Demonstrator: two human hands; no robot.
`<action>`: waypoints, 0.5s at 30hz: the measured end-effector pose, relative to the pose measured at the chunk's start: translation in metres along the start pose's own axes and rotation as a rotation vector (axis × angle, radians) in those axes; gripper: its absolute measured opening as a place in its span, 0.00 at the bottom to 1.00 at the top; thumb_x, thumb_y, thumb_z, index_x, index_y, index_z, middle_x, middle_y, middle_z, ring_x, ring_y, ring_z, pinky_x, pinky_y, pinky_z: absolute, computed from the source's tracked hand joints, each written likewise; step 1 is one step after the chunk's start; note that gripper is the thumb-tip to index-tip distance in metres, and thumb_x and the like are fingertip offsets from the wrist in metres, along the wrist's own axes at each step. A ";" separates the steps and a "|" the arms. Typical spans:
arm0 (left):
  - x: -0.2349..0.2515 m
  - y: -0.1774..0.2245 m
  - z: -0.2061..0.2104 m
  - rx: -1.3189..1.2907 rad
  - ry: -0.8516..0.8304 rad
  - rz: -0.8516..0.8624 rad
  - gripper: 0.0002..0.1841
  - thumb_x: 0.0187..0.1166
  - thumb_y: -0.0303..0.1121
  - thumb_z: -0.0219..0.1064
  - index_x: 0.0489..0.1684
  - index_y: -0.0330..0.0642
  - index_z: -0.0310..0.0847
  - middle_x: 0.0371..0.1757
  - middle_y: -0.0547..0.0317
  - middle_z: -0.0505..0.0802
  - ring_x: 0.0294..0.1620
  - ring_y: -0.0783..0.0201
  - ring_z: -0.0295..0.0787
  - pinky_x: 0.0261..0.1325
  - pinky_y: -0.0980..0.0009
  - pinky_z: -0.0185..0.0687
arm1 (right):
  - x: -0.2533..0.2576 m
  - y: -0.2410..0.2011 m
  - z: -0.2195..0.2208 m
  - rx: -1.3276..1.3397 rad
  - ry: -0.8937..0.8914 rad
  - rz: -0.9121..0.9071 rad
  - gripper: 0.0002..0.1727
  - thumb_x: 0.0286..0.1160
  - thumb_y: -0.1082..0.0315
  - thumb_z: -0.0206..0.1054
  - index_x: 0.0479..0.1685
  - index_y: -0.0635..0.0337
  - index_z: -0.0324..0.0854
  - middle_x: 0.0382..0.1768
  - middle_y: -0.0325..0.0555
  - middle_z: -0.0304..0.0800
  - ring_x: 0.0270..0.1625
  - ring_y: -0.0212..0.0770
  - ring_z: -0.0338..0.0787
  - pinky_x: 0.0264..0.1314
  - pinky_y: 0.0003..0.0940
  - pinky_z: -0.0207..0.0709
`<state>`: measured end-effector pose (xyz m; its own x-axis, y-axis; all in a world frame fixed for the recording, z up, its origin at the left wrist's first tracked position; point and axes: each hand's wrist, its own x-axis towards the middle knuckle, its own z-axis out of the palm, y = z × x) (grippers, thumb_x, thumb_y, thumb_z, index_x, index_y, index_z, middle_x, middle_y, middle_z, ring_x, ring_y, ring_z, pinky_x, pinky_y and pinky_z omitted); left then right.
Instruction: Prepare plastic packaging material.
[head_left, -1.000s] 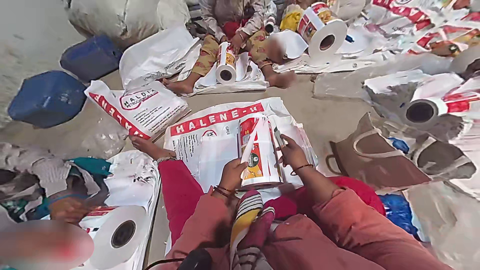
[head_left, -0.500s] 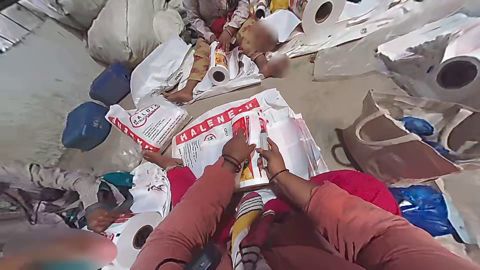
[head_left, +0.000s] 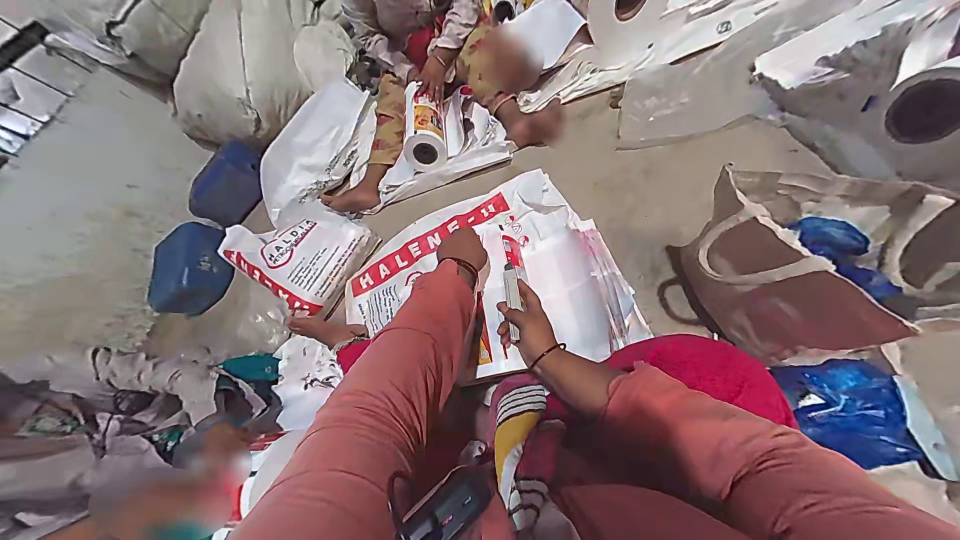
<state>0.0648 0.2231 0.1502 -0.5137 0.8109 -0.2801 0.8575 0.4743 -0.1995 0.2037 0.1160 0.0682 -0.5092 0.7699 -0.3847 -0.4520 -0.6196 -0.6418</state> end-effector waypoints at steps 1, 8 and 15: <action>0.006 0.001 -0.002 0.007 0.002 0.001 0.21 0.78 0.41 0.66 0.55 0.28 0.85 0.61 0.29 0.90 0.66 0.32 0.87 0.61 0.29 0.81 | 0.000 -0.001 -0.001 0.003 0.000 -0.004 0.41 0.87 0.72 0.60 0.96 0.43 0.43 0.60 0.57 0.83 0.21 0.38 0.83 0.20 0.29 0.80; 0.035 -0.003 -0.003 -0.054 0.080 0.080 0.24 0.80 0.37 0.64 0.72 0.35 0.77 0.61 0.30 0.90 0.65 0.31 0.88 0.62 0.29 0.81 | 0.003 -0.002 0.001 -0.008 -0.007 0.037 0.42 0.86 0.75 0.57 0.97 0.44 0.41 0.57 0.56 0.84 0.21 0.37 0.83 0.20 0.29 0.80; 0.038 0.005 -0.011 0.095 -0.031 0.139 0.16 0.80 0.31 0.64 0.55 0.24 0.85 0.60 0.26 0.89 0.66 0.29 0.86 0.63 0.28 0.79 | 0.004 -0.005 0.002 -0.003 -0.008 0.070 0.41 0.85 0.76 0.55 0.96 0.44 0.43 0.59 0.56 0.85 0.21 0.37 0.84 0.20 0.28 0.79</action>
<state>0.0499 0.2605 0.1489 -0.3921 0.8548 -0.3400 0.9145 0.3223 -0.2444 0.2021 0.1217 0.0710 -0.5458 0.7231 -0.4233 -0.4126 -0.6716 -0.6154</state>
